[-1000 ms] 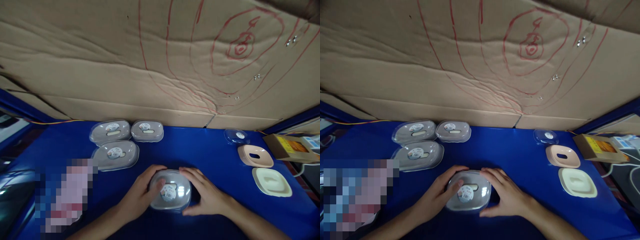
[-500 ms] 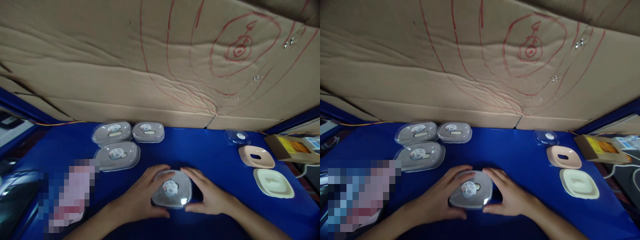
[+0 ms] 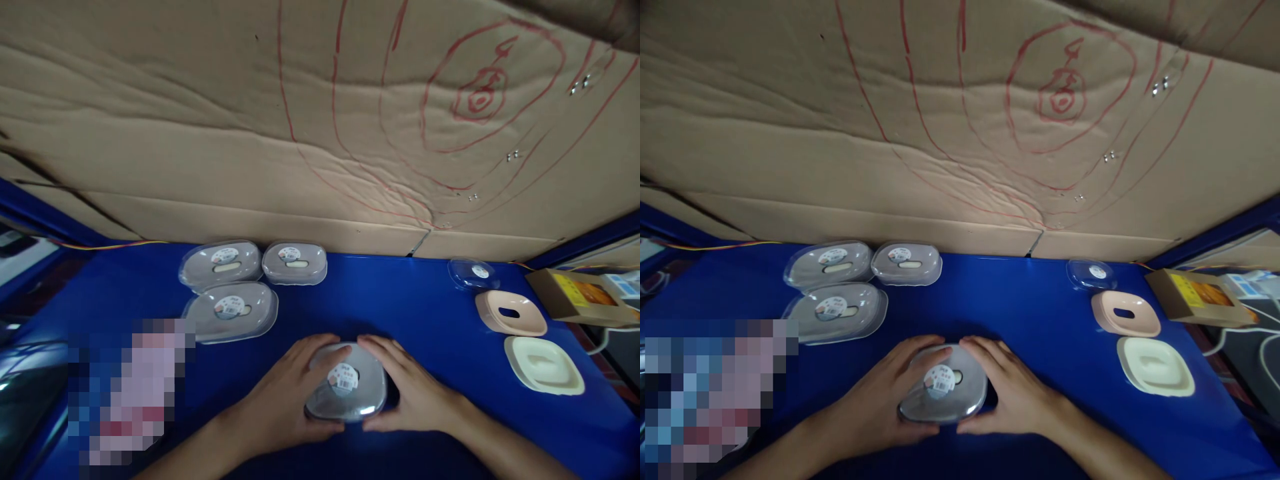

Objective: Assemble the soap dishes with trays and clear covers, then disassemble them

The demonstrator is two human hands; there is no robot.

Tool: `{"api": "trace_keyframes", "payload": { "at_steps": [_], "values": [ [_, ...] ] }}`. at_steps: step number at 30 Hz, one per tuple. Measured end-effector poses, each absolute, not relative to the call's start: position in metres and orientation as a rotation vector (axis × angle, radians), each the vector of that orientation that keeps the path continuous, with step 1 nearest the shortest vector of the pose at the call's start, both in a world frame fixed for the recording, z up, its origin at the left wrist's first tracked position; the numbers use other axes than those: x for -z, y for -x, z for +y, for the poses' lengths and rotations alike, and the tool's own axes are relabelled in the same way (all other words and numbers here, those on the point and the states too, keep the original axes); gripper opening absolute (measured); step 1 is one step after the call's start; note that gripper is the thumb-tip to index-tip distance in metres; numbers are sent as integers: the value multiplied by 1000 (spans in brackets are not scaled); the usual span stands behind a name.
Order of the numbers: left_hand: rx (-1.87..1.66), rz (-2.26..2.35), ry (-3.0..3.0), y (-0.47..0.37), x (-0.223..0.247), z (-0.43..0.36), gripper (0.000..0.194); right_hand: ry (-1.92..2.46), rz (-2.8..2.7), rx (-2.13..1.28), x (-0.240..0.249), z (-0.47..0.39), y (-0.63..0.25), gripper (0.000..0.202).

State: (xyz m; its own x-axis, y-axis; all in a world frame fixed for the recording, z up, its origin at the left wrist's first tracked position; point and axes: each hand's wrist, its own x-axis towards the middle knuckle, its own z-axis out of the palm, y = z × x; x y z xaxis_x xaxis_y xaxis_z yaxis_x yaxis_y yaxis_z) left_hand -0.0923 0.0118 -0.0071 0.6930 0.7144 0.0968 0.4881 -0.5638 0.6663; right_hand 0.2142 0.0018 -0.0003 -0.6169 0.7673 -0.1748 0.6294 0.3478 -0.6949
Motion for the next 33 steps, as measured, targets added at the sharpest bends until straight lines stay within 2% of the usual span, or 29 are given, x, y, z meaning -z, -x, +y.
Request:
{"api": "trace_keyframes", "payload": {
  "at_steps": [27, 33],
  "values": [
    [-525, 888, -2347, 93, 9, 10, 122, 1171, -2493, -1079, 6, -3, -217, 128],
    [-489, 905, -2441, 95, 5, 15, 122, 1174, -2539, -907, 6, -10, -207, 132]
  ]
}}
